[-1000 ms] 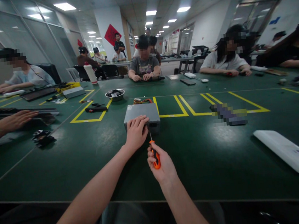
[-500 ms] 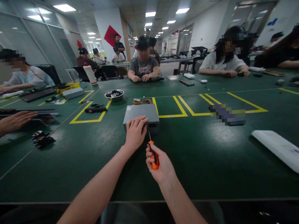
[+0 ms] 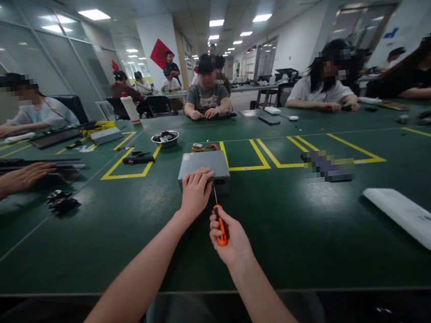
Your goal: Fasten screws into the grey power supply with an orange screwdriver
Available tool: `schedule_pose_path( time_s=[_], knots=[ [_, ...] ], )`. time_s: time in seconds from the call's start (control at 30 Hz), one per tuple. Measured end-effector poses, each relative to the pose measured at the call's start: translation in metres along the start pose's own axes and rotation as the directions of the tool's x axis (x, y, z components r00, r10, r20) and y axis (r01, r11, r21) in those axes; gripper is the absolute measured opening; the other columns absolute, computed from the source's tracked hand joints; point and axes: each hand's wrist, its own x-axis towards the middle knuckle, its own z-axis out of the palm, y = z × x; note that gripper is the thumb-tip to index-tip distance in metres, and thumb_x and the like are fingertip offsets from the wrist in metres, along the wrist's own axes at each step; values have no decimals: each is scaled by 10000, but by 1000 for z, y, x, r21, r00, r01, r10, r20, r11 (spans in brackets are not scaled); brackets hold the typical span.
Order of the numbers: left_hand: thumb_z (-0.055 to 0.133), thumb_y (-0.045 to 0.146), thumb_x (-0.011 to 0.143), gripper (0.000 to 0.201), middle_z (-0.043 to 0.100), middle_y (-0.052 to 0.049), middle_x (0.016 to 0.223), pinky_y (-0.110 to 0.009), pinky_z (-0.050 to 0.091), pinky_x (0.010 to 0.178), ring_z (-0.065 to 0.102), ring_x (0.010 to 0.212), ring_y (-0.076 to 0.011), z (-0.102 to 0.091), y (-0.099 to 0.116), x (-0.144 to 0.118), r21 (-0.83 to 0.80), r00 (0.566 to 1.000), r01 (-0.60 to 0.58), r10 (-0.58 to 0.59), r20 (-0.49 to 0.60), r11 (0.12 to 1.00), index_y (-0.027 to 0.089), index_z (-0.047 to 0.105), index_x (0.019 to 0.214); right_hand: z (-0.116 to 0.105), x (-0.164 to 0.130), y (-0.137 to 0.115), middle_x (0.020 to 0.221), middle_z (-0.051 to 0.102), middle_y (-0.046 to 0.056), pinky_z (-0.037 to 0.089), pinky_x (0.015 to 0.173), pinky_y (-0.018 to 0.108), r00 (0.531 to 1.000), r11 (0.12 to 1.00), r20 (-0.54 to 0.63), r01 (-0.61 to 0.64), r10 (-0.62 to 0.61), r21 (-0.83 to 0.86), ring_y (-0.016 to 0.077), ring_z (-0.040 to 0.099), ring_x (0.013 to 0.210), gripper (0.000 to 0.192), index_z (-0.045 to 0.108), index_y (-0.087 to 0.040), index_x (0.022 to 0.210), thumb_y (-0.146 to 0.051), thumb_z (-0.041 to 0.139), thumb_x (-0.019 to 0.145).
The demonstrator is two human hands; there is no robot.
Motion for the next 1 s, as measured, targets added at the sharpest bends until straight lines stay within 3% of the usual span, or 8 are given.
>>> schedule_pose_path(
  time_s=[0.17, 0.37, 0.67, 1.0],
  knots=[
    [421, 217, 871, 245, 553, -11, 1201, -358, 293, 954, 442, 1162, -170, 0, 0, 0, 3, 1000, 0, 0, 6, 1000, 248, 499, 1101, -1, -2, -2, 570, 468, -28, 336, 310, 85, 999, 999, 27, -38, 38, 9, 14, 410, 386, 197, 529, -78, 908, -223, 396, 893],
    [421, 203, 871, 253, 548, -9, 1210, -349, 292, 953, 442, 1161, -164, 0, -1, -1, 7, 1000, 2, -2, 10, 1000, 250, 497, 1107, -2, 1, -2, 624, 500, -10, 310, 297, 74, 1000, 999, 21, 2, -3, 42, 13, 434, 406, 88, 515, -108, 832, -171, 459, 857],
    [421, 198, 870, 262, 542, -15, 1220, -349, 291, 952, 434, 1169, -162, 1, -1, 0, 9, 1000, 0, 0, 29, 1000, 248, 499, 1116, -5, 0, -9, 579, 465, -33, 332, 312, 80, 994, 994, 89, -77, 70, 81, 4, 398, 368, 202, 518, -69, 918, -224, 391, 894],
    [412, 187, 865, 266, 542, -19, 1217, -359, 290, 955, 439, 1161, -171, -1, 1, 0, 12, 1000, 12, -12, 28, 1000, 248, 506, 1106, -4, -3, 0, 575, 478, -26, 344, 323, 94, 994, 1000, 108, -18, 17, 6, 13, 402, 383, 173, 527, -91, 848, -219, 414, 876]
  ],
)
